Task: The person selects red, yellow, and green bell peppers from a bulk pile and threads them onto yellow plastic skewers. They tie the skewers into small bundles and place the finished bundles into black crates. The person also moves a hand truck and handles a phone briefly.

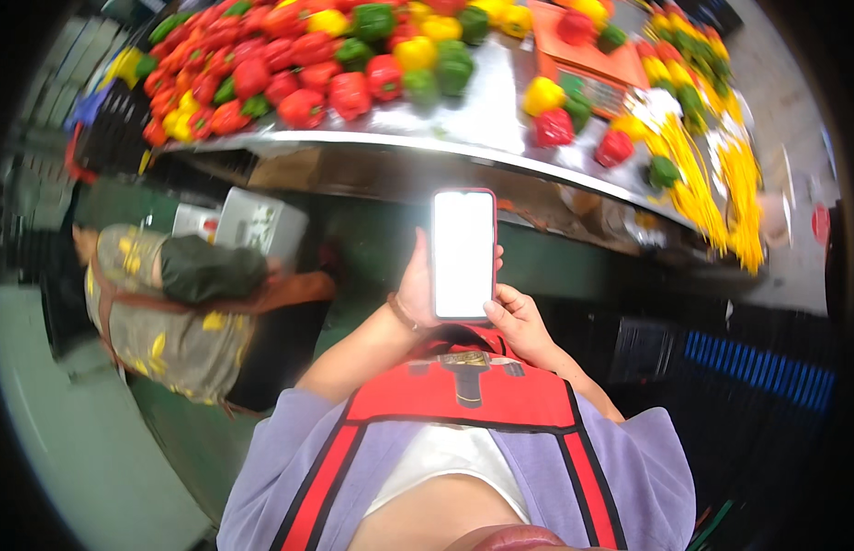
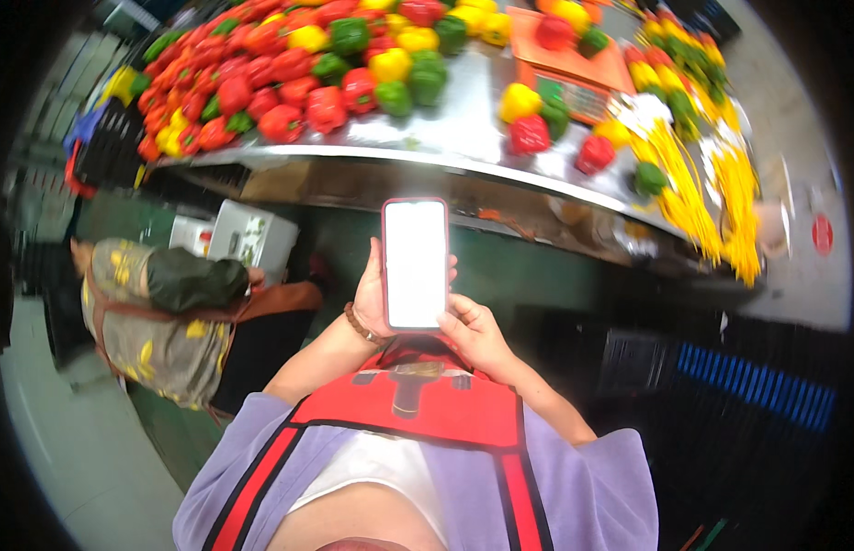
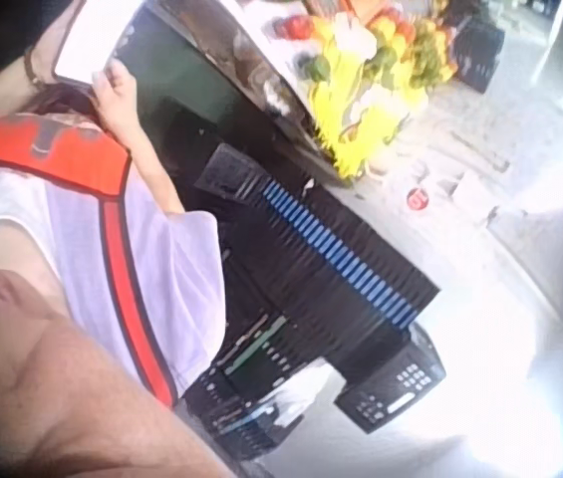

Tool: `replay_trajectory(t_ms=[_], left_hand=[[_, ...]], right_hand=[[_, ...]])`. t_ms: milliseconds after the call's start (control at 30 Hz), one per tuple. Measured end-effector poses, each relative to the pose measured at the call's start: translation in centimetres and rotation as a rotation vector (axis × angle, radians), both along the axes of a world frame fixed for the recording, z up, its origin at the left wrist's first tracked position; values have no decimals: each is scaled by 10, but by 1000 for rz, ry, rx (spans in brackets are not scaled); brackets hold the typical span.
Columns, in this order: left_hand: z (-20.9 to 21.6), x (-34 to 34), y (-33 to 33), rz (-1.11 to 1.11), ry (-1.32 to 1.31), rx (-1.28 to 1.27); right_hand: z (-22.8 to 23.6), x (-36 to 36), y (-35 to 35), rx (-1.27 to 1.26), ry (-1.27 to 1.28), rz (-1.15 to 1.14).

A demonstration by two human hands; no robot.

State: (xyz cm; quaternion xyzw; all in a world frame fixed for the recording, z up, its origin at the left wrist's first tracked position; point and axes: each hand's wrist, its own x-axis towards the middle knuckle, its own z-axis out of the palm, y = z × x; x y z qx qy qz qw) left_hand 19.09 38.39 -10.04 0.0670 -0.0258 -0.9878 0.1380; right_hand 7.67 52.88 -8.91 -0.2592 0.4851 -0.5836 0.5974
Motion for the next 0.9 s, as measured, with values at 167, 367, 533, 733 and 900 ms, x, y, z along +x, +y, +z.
replay_trajectory(t_ms=[167, 367, 533, 733, 900], left_hand=[[-9, -76, 51, -259, -3, 21], [-10, -161, 139, -494, -55, -74], [7, -222, 222, -731, 0, -118], [7, -270, 332, -1154, 77, -68], [18, -280, 404, -1428, 3, -315]], right_hand=[[-3, -39, 77, 35, 69, -213], [-6, -85, 180, 33, 33, -438], [3, -110, 267, 20, 74, -634], [2, -81, 361, 67, 88, -1009], [33, -46, 454, -22, -45, -1648]])
